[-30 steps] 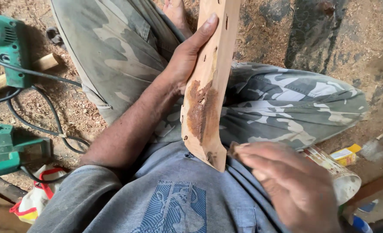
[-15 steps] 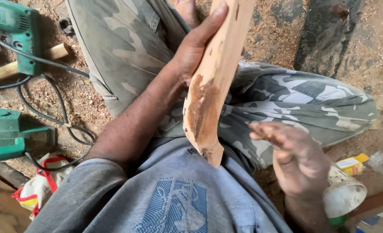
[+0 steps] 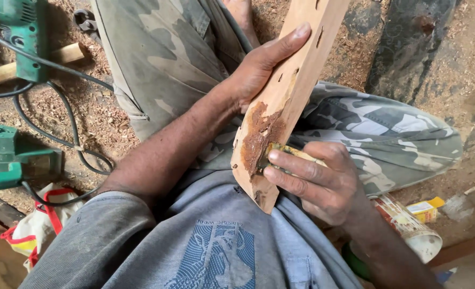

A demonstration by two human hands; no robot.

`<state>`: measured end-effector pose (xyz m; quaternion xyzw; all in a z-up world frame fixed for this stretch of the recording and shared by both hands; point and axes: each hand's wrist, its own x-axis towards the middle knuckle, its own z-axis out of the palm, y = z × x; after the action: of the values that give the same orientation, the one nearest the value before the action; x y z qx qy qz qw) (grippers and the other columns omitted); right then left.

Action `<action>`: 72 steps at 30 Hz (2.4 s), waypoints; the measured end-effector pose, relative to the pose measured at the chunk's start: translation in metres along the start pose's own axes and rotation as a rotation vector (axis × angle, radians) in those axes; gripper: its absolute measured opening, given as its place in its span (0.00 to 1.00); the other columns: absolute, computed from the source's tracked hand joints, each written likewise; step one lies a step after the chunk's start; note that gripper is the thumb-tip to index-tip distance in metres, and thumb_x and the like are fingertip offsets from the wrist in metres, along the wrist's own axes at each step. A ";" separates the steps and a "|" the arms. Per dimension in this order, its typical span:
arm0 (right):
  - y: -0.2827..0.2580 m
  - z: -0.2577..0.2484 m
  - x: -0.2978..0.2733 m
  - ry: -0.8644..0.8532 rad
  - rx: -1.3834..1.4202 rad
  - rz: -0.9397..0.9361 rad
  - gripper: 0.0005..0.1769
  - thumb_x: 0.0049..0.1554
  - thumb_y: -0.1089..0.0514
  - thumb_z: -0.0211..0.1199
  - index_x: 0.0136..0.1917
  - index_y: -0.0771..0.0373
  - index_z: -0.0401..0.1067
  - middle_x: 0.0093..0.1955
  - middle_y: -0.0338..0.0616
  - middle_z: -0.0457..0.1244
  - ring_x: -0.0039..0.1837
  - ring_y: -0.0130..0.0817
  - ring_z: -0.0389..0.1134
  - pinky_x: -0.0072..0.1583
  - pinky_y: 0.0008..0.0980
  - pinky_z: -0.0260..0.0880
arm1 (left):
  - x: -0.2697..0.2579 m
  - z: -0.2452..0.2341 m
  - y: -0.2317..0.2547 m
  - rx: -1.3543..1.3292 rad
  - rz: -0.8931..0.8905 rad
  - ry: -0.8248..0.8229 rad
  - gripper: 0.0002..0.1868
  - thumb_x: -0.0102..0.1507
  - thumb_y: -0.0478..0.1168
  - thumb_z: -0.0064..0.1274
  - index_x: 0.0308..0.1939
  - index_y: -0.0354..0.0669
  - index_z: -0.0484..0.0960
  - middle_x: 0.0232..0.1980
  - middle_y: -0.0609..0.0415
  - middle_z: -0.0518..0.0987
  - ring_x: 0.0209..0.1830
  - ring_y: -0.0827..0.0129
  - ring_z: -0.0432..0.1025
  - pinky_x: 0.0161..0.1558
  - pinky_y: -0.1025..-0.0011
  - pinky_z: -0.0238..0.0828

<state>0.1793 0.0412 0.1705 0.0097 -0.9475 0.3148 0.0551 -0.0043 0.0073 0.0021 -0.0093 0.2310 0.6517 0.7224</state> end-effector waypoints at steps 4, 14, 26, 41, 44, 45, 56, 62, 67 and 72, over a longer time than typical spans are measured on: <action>-0.019 -0.018 0.007 -0.102 -0.096 0.097 0.28 0.47 0.66 0.67 0.61 0.51 0.79 0.67 0.31 0.67 0.56 0.38 0.62 0.59 0.39 0.63 | -0.002 0.000 0.002 0.007 -0.001 -0.011 0.38 0.63 0.62 0.59 0.59 0.28 0.78 0.39 0.44 0.84 0.33 0.69 0.80 0.36 0.69 0.82; -0.021 -0.027 0.010 -0.098 -0.086 0.101 0.30 0.46 0.64 0.67 0.63 0.51 0.77 0.69 0.31 0.64 0.57 0.37 0.63 0.59 0.39 0.62 | 0.001 0.001 0.004 -0.013 -0.018 0.002 0.37 0.63 0.61 0.60 0.59 0.30 0.77 0.40 0.45 0.83 0.33 0.69 0.80 0.36 0.69 0.82; -0.027 -0.032 0.002 -0.177 -0.096 0.160 0.27 0.47 0.64 0.67 0.62 0.51 0.77 0.69 0.31 0.65 0.56 0.37 0.63 0.57 0.40 0.62 | 0.000 0.001 0.003 0.052 -0.010 0.024 0.38 0.63 0.62 0.59 0.61 0.31 0.76 0.41 0.46 0.83 0.34 0.70 0.80 0.36 0.70 0.83; -0.011 -0.035 0.007 -0.194 -0.147 0.123 0.33 0.41 0.66 0.66 0.62 0.52 0.77 0.69 0.31 0.65 0.57 0.39 0.64 0.58 0.41 0.63 | -0.003 0.002 0.007 0.014 -0.041 0.009 0.35 0.63 0.61 0.59 0.58 0.33 0.77 0.39 0.48 0.83 0.32 0.70 0.79 0.35 0.69 0.82; -0.009 -0.035 0.005 -0.131 -0.158 0.143 0.32 0.43 0.65 0.67 0.63 0.52 0.77 0.70 0.30 0.64 0.57 0.37 0.63 0.59 0.40 0.63 | -0.003 0.003 0.006 0.011 -0.044 0.023 0.35 0.63 0.61 0.58 0.58 0.33 0.77 0.39 0.48 0.83 0.32 0.70 0.79 0.35 0.69 0.82; -0.008 -0.034 0.004 -0.055 -0.174 0.155 0.32 0.45 0.66 0.68 0.64 0.52 0.76 0.71 0.29 0.63 0.58 0.37 0.62 0.60 0.39 0.63 | -0.002 0.004 0.006 0.009 -0.044 0.030 0.35 0.62 0.61 0.58 0.58 0.34 0.77 0.39 0.48 0.83 0.31 0.70 0.79 0.34 0.69 0.82; 0.014 -0.031 -0.024 -0.099 -0.237 0.209 0.27 0.48 0.69 0.63 0.62 0.56 0.76 0.66 0.39 0.67 0.57 0.39 0.67 0.58 0.40 0.67 | 0.009 -0.011 0.003 0.071 0.025 0.131 0.39 0.61 0.62 0.59 0.60 0.28 0.77 0.40 0.46 0.83 0.35 0.70 0.80 0.39 0.70 0.82; 0.035 -0.003 -0.067 0.807 0.573 0.562 0.15 0.74 0.56 0.56 0.71 0.61 0.68 0.63 0.47 0.67 0.53 0.36 0.70 0.55 0.38 0.74 | 0.014 -0.008 0.037 0.167 0.283 0.345 0.43 0.60 0.64 0.59 0.60 0.25 0.75 0.42 0.44 0.83 0.37 0.66 0.81 0.42 0.68 0.84; 0.058 0.020 -0.052 1.137 1.111 0.683 0.34 0.73 0.52 0.58 0.85 0.61 0.49 0.63 0.52 0.66 0.57 0.44 0.72 0.59 0.46 0.73 | 0.004 0.005 0.061 0.072 0.546 0.335 0.42 0.62 0.61 0.59 0.64 0.27 0.70 0.51 0.45 0.81 0.47 0.64 0.80 0.54 0.62 0.82; 0.111 0.051 -0.054 1.180 0.949 0.677 0.37 0.75 0.47 0.55 0.87 0.58 0.43 0.86 0.45 0.44 0.78 0.24 0.55 0.75 0.34 0.59 | -0.016 0.038 0.043 -0.048 0.631 0.354 0.42 0.67 0.58 0.54 0.74 0.34 0.58 0.65 0.49 0.76 0.63 0.65 0.76 0.68 0.61 0.77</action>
<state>0.2218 0.0992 0.0579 -0.4206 -0.4812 0.6340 0.4354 -0.0336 0.0107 0.0544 -0.0669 0.3287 0.8360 0.4342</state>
